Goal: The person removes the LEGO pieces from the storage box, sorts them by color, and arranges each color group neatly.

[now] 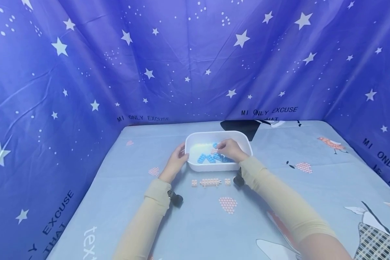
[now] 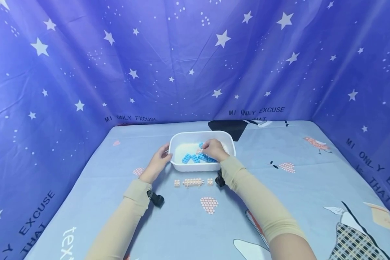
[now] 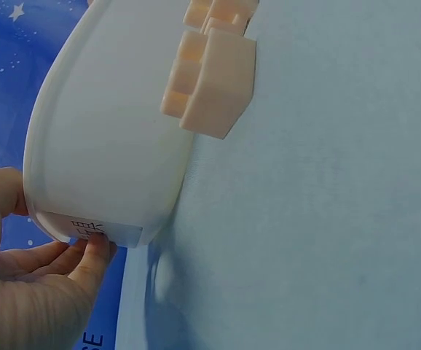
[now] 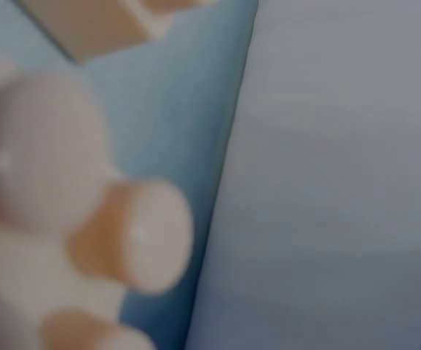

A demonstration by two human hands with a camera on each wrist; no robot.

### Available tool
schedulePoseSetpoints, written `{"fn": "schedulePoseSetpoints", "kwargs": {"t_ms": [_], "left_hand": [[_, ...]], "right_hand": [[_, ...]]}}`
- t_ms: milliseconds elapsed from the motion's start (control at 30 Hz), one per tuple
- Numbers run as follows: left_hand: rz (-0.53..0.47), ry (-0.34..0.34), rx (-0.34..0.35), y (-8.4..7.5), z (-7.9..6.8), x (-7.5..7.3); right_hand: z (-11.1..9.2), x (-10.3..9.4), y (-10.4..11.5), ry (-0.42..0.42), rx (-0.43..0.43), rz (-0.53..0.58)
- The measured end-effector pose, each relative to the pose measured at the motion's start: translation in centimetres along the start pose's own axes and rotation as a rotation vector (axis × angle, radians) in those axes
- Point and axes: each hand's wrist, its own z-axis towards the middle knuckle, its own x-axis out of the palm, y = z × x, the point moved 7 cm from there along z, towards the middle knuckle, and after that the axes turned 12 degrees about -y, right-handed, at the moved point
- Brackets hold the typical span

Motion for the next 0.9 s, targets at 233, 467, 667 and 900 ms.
{"fn": "schedulePoseSetpoints", "kwargs": {"t_ms": [233, 467, 667, 900], "left_hand": [[-0.002, 0.005, 0.003, 0.06, 0.00, 0.01], [0.005, 0.000, -0.002, -0.04, -0.04, 0.06], [0.018, -0.001, 0.006, -0.30, -0.10, 0.05], [0.011, 0.001, 0.005, -0.18, -0.25, 0.00]], "right_hand": [[0.30, 0.32, 0.22, -0.014, -0.016, -0.025], [0.41, 0.43, 0.41, -0.023, -0.041, -0.040], [0.53, 0.40, 0.51, -0.026, -0.068, -0.048], [0.55, 0.66, 0.26, -0.020, -0.047, -0.036]]}}
